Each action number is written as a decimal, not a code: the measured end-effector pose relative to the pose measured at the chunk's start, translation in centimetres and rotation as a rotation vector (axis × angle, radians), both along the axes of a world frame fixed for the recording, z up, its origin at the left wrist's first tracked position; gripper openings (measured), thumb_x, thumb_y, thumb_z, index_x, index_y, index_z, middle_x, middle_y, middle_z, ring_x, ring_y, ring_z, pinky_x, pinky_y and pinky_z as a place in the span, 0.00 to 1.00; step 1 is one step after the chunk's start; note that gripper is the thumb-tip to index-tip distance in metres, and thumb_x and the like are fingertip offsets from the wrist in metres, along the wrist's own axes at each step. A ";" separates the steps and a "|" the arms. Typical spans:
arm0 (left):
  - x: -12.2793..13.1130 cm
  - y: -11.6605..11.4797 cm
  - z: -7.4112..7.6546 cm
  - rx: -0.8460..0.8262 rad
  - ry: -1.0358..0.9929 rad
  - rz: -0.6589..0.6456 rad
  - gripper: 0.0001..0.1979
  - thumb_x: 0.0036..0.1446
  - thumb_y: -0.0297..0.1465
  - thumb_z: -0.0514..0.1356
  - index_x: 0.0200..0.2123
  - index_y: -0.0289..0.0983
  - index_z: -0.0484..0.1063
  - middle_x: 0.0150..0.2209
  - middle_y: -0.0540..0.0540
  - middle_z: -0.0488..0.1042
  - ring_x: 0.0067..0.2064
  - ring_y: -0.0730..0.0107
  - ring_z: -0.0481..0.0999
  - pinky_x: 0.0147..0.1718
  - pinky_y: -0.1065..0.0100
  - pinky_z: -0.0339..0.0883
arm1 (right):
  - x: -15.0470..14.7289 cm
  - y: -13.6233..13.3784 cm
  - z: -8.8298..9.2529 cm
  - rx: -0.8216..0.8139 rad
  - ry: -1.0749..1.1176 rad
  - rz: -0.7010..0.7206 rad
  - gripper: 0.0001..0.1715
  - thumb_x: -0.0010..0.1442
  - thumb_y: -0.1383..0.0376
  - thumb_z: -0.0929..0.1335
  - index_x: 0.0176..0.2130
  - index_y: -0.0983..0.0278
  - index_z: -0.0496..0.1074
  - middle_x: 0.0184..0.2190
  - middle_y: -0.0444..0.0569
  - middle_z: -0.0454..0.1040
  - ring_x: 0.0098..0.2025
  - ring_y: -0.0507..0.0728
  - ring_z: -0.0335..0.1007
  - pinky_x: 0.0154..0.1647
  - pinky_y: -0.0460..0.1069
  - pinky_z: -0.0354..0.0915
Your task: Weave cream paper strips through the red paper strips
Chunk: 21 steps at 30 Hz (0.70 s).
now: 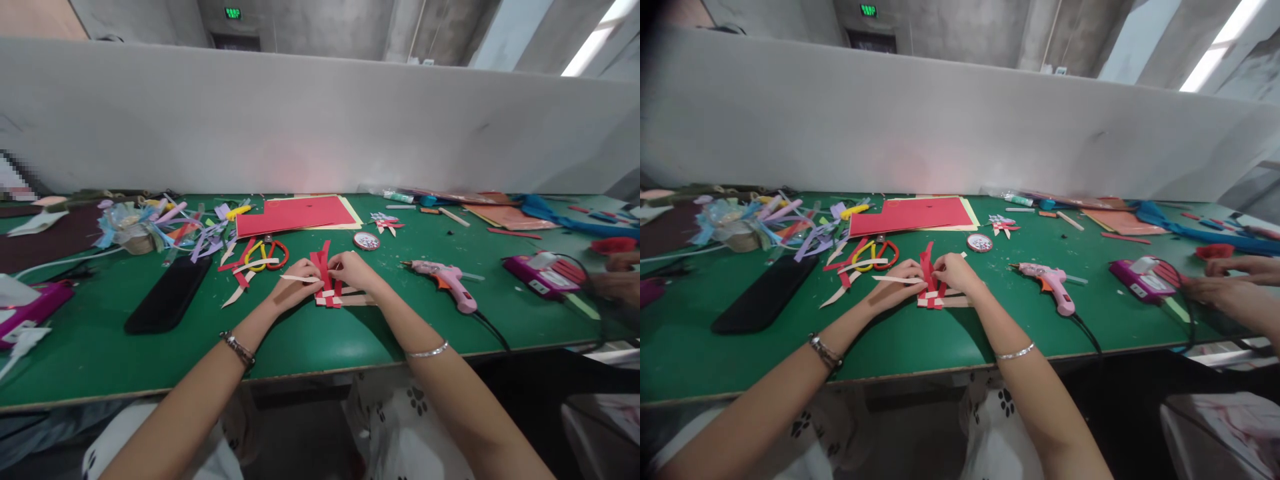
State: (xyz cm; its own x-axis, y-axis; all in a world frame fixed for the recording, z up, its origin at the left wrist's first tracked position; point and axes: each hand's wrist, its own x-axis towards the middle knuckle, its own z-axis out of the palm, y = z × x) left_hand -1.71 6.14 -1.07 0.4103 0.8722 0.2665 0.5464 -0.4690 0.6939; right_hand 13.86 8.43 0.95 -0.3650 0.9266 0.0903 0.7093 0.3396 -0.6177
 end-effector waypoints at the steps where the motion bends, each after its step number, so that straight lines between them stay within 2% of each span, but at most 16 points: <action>1: -0.1 0.0 0.0 -0.005 -0.004 -0.017 0.05 0.47 0.30 0.55 0.22 0.36 0.68 0.30 0.50 0.64 0.35 0.70 0.67 0.36 0.69 0.61 | -0.1 0.0 0.0 0.004 -0.009 -0.002 0.09 0.44 0.75 0.64 0.19 0.66 0.70 0.16 0.41 0.68 0.20 0.47 0.59 0.21 0.42 0.53; 5: -0.2 0.2 0.0 -0.013 -0.016 -0.059 0.06 0.47 0.30 0.55 0.23 0.36 0.69 0.31 0.48 0.65 0.35 0.69 0.68 0.37 0.69 0.62 | -0.6 0.2 0.1 0.053 -0.027 0.026 0.09 0.44 0.76 0.64 0.21 0.66 0.71 0.20 0.42 0.69 0.23 0.48 0.60 0.25 0.42 0.54; 10: -0.3 0.3 -0.1 0.006 0.018 -0.046 0.06 0.48 0.30 0.55 0.24 0.36 0.69 0.32 0.48 0.66 0.36 0.68 0.68 0.37 0.68 0.62 | -0.6 0.2 -0.2 0.053 -0.153 0.025 0.10 0.49 0.71 0.63 0.29 0.67 0.74 0.27 0.48 0.70 0.28 0.50 0.61 0.28 0.44 0.55; 14: -0.3 0.4 -0.3 0.034 0.070 -0.045 0.07 0.49 0.31 0.54 0.24 0.37 0.70 0.32 0.47 0.66 0.38 0.67 0.68 0.40 0.68 0.62 | 0.2 -0.2 -0.3 0.231 -0.346 0.040 0.17 0.51 0.74 0.60 0.36 0.63 0.72 0.41 0.52 0.69 0.42 0.57 0.60 0.37 0.50 0.54; 16: -0.2 0.4 -0.4 0.053 0.073 -0.046 0.07 0.49 0.31 0.54 0.24 0.37 0.71 0.33 0.47 0.67 0.39 0.66 0.67 0.41 0.67 0.61 | 0.7 -0.6 -0.2 0.251 -0.430 0.053 0.20 0.50 0.77 0.58 0.37 0.62 0.72 0.47 0.52 0.65 0.47 0.59 0.57 0.41 0.54 0.52; 21: -0.2 0.5 -0.8 0.063 0.084 -0.056 0.07 0.49 0.31 0.54 0.26 0.38 0.71 0.33 0.48 0.67 0.37 0.68 0.68 0.38 0.68 0.62 | 1.0 -1.3 0.2 0.266 -0.500 0.043 0.13 0.49 0.72 0.62 0.35 0.63 0.70 0.50 0.55 0.62 0.52 0.61 0.52 0.48 0.60 0.44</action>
